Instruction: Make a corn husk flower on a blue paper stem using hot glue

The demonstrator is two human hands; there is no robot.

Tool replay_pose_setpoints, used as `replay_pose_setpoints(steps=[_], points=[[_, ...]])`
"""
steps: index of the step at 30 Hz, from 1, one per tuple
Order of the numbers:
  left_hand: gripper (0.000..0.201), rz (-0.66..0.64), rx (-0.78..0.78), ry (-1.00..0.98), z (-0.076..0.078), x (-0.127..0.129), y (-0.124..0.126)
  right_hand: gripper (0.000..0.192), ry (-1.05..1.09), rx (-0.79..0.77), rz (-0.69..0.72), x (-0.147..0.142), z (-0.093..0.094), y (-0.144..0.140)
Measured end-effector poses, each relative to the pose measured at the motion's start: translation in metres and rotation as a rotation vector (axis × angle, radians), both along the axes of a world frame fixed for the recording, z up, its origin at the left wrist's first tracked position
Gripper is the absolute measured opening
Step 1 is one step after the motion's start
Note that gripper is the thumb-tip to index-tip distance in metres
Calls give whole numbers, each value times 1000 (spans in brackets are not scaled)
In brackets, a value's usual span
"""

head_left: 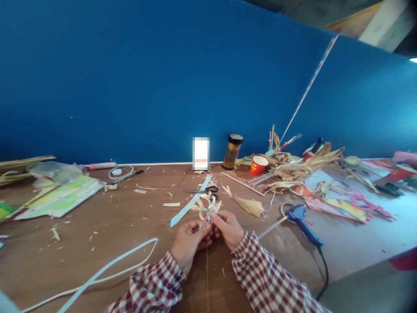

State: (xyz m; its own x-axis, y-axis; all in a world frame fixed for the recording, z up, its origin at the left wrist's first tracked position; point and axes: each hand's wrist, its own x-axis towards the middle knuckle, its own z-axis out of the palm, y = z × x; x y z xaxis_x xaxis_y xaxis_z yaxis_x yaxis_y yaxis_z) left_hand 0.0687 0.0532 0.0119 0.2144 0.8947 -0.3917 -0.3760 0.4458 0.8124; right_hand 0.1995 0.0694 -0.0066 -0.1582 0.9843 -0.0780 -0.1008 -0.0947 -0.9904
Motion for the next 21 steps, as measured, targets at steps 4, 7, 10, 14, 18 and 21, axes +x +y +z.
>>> replay_pose_setpoints(steps=[4,7,10,14,18,21], points=[[38,24,14,-12,-1,1,-1,37,-21,32,10,0,2,-1],[38,44,17,-24,-1,2,-2,38,-39,40,10,0,3,-2],[37,54,25,-6,0,2,-3,37,-3,14,-13,-1,2,-2],[32,38,32,9,2,1,-3,33,121,-49,-60,-2,4,-1],[24,56,-69,-76,5,0,-4,31,289,-55,-101,-3,11,-1],[14,-29,-109,-150,5,-2,-3,31,342,-53,-99,-3,14,-1]])
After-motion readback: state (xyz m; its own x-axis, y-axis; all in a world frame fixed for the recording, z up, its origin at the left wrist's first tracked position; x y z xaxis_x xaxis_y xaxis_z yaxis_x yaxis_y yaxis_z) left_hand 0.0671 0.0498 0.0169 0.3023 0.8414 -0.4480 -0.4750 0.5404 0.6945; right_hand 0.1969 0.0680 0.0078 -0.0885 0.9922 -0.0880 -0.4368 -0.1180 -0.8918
